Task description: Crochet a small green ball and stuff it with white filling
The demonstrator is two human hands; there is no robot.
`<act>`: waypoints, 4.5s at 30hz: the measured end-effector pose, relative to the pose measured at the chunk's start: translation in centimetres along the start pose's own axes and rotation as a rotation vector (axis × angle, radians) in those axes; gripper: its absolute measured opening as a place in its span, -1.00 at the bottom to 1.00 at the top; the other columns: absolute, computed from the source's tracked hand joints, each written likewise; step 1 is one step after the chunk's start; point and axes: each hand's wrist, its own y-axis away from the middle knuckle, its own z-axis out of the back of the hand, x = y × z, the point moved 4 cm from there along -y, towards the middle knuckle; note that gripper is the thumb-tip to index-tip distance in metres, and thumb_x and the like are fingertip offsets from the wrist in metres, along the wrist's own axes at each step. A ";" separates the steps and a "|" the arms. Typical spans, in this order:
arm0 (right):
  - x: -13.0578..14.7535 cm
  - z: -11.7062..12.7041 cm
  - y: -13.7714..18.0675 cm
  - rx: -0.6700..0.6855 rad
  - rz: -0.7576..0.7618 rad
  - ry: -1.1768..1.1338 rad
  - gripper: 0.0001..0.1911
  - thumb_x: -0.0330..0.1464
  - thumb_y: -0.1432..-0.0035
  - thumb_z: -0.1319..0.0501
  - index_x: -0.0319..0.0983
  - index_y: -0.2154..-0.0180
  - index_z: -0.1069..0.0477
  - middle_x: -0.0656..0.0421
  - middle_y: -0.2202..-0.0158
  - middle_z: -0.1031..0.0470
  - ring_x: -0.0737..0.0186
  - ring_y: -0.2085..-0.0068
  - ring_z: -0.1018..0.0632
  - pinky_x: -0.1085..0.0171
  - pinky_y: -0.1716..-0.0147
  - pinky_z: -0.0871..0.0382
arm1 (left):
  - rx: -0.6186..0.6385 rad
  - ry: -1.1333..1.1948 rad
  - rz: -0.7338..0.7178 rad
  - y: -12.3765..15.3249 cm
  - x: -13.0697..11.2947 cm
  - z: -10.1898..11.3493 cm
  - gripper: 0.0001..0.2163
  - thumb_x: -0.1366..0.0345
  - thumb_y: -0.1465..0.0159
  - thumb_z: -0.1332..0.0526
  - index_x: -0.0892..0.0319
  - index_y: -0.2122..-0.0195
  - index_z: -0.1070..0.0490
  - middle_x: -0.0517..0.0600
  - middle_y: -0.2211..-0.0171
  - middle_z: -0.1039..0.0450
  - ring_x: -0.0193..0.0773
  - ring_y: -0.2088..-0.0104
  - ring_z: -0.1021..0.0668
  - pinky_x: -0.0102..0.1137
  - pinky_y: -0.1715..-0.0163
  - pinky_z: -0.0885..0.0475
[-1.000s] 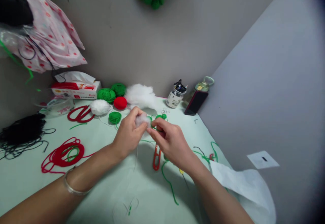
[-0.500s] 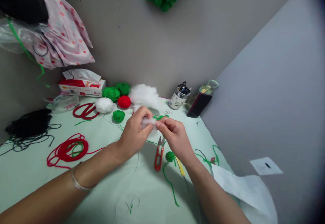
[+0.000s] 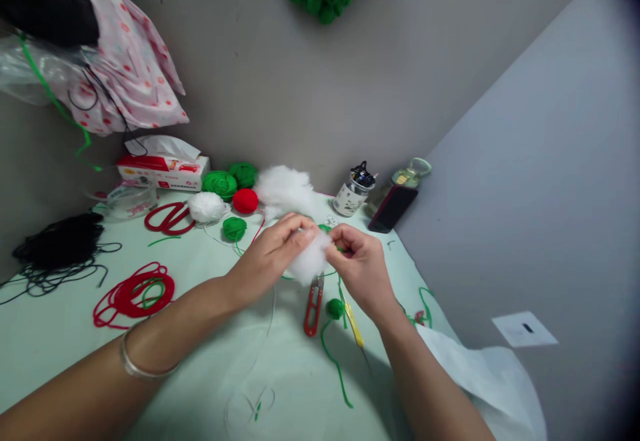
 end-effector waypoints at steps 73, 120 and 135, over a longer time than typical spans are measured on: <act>0.9 0.7 0.8 -0.024 0.049 0.103 -0.74 -0.28 -0.14 -0.21 -0.15 0.53 -0.22 0.37 0.60 -0.07 0.39 0.53 -0.09 0.31 0.53 0.04 | -0.108 0.313 0.178 0.7 0.3 -0.8 -0.77 0.06 -0.39 -0.20 0.11 0.20 -0.51 -0.04 0.29 -0.55 -0.21 0.29 -0.55 -0.37 0.33 -0.44; 2.1 0.9 1.6 0.019 0.205 0.376 -0.79 -0.44 -0.16 -0.19 -0.15 0.47 -0.21 0.38 0.59 -0.09 0.38 0.53 -0.08 0.32 0.47 0.00 | 0.070 0.341 0.242 0.0 2.0 -0.6 -0.73 0.15 -0.20 -0.39 0.07 0.25 -0.31 -0.18 0.43 -0.38 -0.34 0.49 -0.42 -0.43 0.48 -0.28; 2.6 -0.3 2.3 0.065 0.189 0.257 -0.81 -0.43 -0.16 -0.18 -0.15 0.45 -0.19 0.40 0.57 0.01 0.41 0.52 -0.04 0.32 0.49 0.04 | -0.111 0.182 0.201 0.7 1.2 -1.0 -0.84 0.24 -0.22 -0.26 0.07 0.25 -0.27 -0.22 0.46 -0.23 -0.38 0.54 -0.27 -0.42 0.54 -0.20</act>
